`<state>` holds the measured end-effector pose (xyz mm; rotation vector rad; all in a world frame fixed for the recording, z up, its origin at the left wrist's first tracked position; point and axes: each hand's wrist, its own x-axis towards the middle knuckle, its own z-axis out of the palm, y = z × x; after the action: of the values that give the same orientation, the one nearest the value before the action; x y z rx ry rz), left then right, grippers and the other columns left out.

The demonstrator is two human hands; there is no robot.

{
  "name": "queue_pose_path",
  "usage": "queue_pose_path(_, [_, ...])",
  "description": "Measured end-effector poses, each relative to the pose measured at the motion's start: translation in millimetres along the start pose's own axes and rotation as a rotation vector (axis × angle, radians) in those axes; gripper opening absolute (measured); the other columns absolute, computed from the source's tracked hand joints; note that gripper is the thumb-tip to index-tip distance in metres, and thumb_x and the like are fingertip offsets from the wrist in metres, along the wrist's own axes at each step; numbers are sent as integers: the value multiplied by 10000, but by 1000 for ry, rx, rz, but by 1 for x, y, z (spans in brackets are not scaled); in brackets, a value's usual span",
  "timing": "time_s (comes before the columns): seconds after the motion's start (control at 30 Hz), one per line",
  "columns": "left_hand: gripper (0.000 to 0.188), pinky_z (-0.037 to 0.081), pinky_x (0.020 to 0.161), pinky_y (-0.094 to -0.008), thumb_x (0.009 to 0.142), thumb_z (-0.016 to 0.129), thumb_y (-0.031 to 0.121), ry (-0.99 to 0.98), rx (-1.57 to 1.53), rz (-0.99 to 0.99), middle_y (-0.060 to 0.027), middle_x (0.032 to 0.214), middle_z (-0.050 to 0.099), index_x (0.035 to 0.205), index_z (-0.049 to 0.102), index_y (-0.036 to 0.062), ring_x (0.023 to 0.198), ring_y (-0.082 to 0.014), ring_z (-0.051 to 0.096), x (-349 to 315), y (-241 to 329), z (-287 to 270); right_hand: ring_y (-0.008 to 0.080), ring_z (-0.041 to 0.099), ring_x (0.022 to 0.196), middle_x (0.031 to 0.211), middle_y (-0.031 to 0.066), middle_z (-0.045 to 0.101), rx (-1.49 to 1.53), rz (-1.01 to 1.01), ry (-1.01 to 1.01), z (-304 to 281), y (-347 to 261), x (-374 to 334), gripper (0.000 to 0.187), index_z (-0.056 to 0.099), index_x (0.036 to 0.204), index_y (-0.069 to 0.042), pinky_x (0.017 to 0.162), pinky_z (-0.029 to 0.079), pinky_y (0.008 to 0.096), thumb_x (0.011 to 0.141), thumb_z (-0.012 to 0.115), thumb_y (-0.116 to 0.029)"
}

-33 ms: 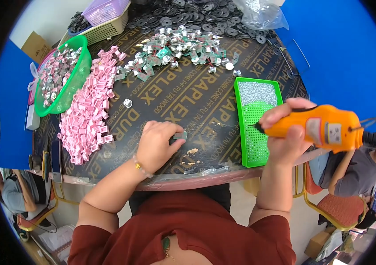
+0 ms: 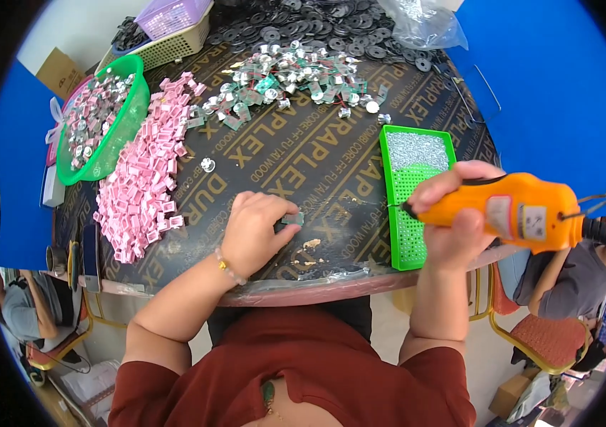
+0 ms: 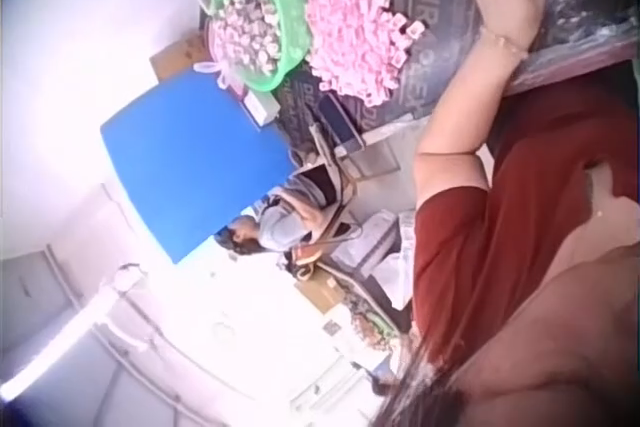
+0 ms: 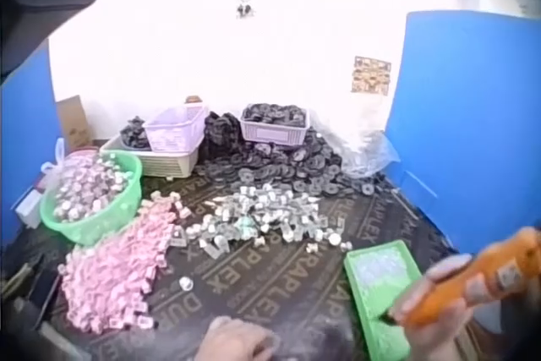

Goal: The worker is assembling small plastic and metal components into electronic switches at a factory workbench.

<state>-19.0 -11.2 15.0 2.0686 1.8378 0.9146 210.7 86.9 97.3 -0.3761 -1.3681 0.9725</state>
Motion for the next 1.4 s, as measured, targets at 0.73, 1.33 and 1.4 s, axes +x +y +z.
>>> queue_pose_path(0.73, [245, 324, 840, -396, 621, 775, 180, 140, 25, -54, -24, 814, 590, 796, 617, 116, 911, -233, 522, -9, -1, 4, 165, 567, 615, 728, 110, 591, 337, 223, -159, 88, 50, -38, 530, 441, 1123, 3, 567, 475, 259, 817, 711, -336])
queue_pose_path(1.33, [239, 316, 828, -390, 638, 777, 202, 91, 31, -90, -28, 821, 604, 797, 631, 100, 919, -238, 525, -9, -1, 3, 148, 566, 642, 754, 125, 606, 351, 269, -240, 89, 56, -42, 550, 444, 1129, 23, 593, 474, 239, 820, 714, -343])
queue_pose_path(1.4, [244, 315, 835, -392, 639, 776, 201, 81, 24, -95, -23, 825, 604, 810, 635, 101, 922, -238, 522, -9, -1, 4, 147, 567, 644, 752, 124, 605, 340, 288, -221, 88, 55, -42, 546, 445, 1128, 18, 590, 474, 239, 819, 715, -342])
